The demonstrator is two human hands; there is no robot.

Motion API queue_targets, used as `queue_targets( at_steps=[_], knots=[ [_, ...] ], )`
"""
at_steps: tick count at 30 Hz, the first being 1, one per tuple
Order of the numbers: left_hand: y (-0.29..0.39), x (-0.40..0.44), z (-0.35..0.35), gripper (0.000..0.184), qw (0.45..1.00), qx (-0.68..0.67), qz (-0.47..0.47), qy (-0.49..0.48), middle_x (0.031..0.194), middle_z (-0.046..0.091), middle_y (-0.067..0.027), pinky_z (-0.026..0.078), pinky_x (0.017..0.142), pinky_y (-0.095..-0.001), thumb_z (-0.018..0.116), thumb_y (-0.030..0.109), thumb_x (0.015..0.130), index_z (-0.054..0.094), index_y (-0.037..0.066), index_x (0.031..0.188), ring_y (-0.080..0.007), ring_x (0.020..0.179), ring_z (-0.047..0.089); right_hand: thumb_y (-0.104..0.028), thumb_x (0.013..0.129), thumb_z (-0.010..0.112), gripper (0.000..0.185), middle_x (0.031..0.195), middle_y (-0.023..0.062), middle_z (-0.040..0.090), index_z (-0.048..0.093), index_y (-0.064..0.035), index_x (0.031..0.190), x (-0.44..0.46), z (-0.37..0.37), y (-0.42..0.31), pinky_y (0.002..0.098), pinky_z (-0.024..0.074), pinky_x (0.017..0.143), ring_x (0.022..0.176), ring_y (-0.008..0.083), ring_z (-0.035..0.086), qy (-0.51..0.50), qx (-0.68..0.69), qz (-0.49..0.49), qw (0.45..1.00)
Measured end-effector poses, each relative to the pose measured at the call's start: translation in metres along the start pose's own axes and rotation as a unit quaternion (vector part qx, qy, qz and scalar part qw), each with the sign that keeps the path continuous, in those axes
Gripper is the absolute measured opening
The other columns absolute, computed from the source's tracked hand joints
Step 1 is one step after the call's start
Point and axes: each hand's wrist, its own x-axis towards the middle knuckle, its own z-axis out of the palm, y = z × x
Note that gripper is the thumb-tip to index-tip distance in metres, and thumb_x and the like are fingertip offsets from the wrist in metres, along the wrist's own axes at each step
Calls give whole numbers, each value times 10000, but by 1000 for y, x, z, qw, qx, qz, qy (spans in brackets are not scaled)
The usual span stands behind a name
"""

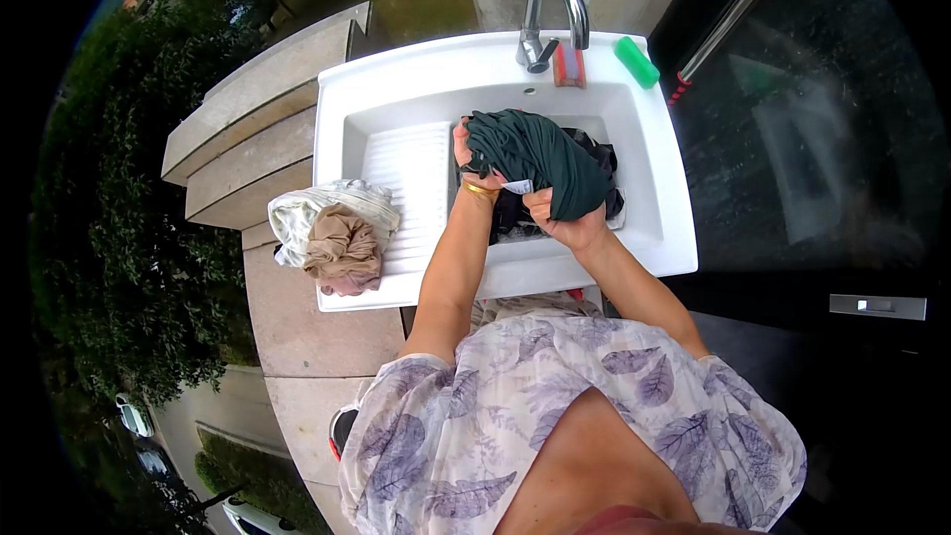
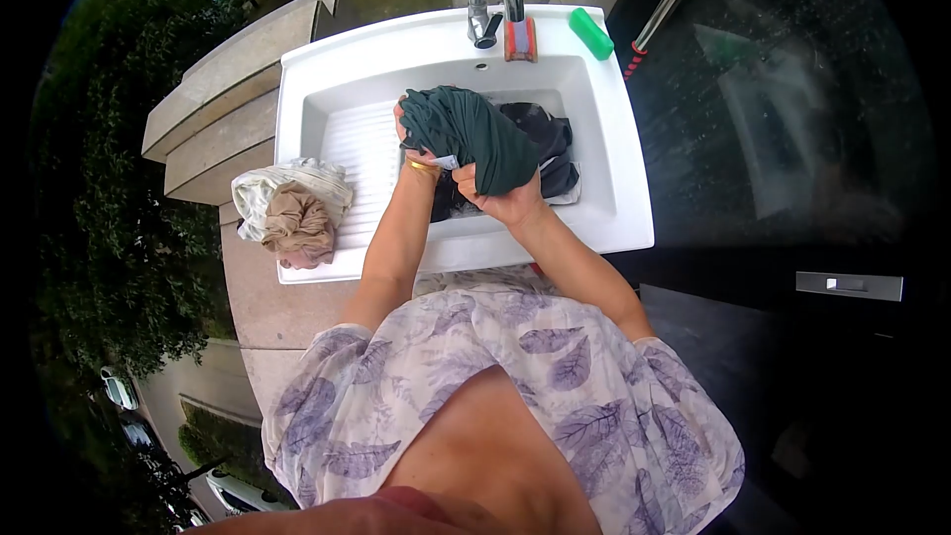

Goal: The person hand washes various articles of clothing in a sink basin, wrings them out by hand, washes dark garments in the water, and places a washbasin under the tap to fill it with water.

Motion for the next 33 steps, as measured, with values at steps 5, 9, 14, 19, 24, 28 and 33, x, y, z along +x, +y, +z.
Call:
queue_targets(
  at_steps=[5,9,14,19,24,28,33],
  knots=[
    [-15,4,34,1017,999,6,14,-41,1195,535,-164,369,972,-468,399,820,657,333,76,1347,-310,1099,506,-252,799,550,200,734,63,464,540,-55,832,17,1,-11,248,361,589,682,144,429,-6,61,-66,996],
    [0,7,31,752,981,182,-15,70,1058,601,-97,464,874,-395,501,675,752,500,56,1179,-222,984,579,-295,794,537,233,715,64,468,542,-64,826,15,4,-3,269,369,568,661,163,433,78,19,-134,988],
    [3,7,33,352,953,186,-8,238,797,642,-61,530,655,-343,669,412,771,609,74,848,-187,706,628,-416,811,501,378,801,98,556,571,-62,922,4,3,-5,320,431,554,709,224,517,82,-183,-99,975],
    [9,9,52,215,951,188,-39,244,725,625,-106,534,651,-347,638,245,778,597,33,772,-226,655,623,-461,766,635,605,1100,102,573,482,-58,1192,-6,19,-22,336,505,759,955,199,586,109,-343,-33,932],
    [6,5,86,214,919,285,-96,256,717,608,-117,533,630,-331,638,207,749,584,1,769,-219,632,613,-348,730,732,701,1084,54,528,388,-31,1252,-6,50,-16,283,455,840,968,132,530,122,-635,16,763],
    [6,7,87,128,881,370,-157,250,697,600,-92,515,603,-294,632,137,710,592,15,711,-184,597,591,-271,703,715,678,1080,90,498,381,-8,1231,-1,49,-8,286,425,856,968,152,495,92,-747,-18,658],
    [-3,6,64,147,772,556,-141,273,662,576,-76,477,551,-273,662,95,614,604,-8,702,-169,569,566,-311,651,688,718,1088,238,488,387,72,1179,4,24,-11,335,417,888,997,314,517,122,-897,-32,424]
  ],
)
